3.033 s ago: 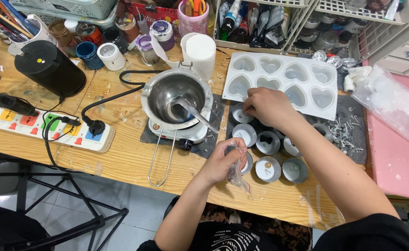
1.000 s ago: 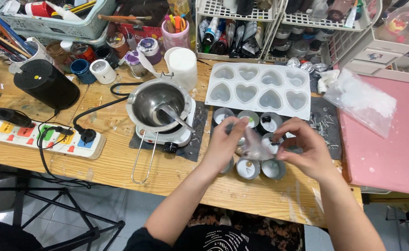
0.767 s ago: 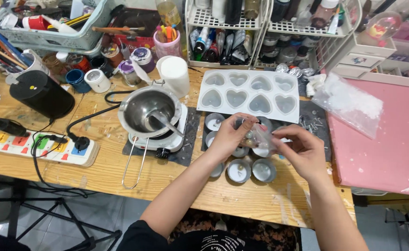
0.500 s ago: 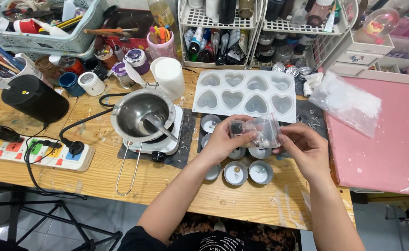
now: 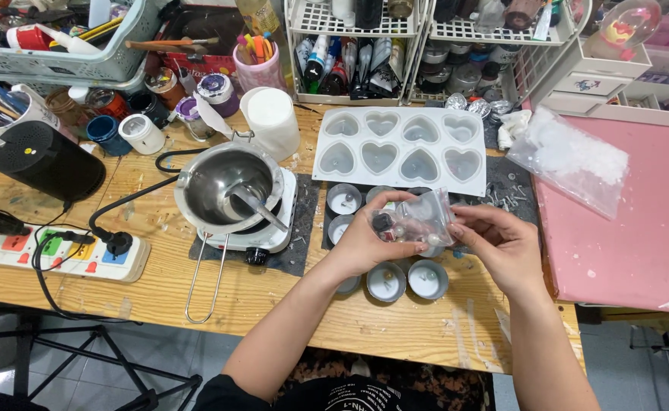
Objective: Placing decorative beads and objects into candle containers using tweezers.
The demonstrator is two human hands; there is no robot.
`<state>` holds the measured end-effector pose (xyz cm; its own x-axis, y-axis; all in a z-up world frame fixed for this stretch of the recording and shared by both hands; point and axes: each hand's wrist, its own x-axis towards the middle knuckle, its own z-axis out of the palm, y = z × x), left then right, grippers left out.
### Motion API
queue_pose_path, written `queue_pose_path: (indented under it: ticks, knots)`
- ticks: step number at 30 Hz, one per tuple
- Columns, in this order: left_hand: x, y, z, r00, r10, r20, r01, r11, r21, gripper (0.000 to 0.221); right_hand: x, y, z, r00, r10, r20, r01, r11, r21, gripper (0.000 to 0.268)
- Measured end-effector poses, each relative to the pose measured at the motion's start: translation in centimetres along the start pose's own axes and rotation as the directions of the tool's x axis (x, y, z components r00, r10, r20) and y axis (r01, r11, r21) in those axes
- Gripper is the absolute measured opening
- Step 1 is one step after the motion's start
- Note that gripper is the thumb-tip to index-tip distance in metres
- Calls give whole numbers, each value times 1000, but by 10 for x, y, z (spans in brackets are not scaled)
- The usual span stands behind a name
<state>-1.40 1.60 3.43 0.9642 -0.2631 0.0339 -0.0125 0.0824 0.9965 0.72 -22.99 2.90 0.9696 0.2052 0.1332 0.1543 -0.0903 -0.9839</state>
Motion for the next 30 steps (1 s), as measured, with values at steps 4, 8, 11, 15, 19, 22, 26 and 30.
queue_pose_path:
  ticks: [4,8,11,15,19,22,26,30]
  knots:
    - [1,-15,0,1000,23,-2,-23,1000,2,64,0,2,0,999,13,30,-11,998,-56,25]
    - [3,-18,0,998,-26,56,28,999,-34,47,0,11,-5,996,21,91,-24,999,35,27]
    - [4,-21,-4,997,4,77,-3,1000,-11,38,0,8,-2,996,20,89,-27,996,81,35]
    - [8,-29,-6,992,-11,126,26,992,-120,35,-1,6,1,999,35,14,-35,999,22,30]
    - [7,-18,-4,988,-86,132,108,980,-168,33,-3,11,1,1000,18,2,-18,1000,24,25]
    - [3,-12,-3,988,-74,135,96,982,-164,33,-5,9,3,999,-25,-35,26,999,29,25]
    - [3,-20,-1,993,103,55,-106,994,37,37,-7,7,5,994,-102,-47,98,991,-87,19]
    - [2,-15,2,995,-27,94,31,999,-40,32,-3,10,-4,980,-139,145,143,990,-19,15]
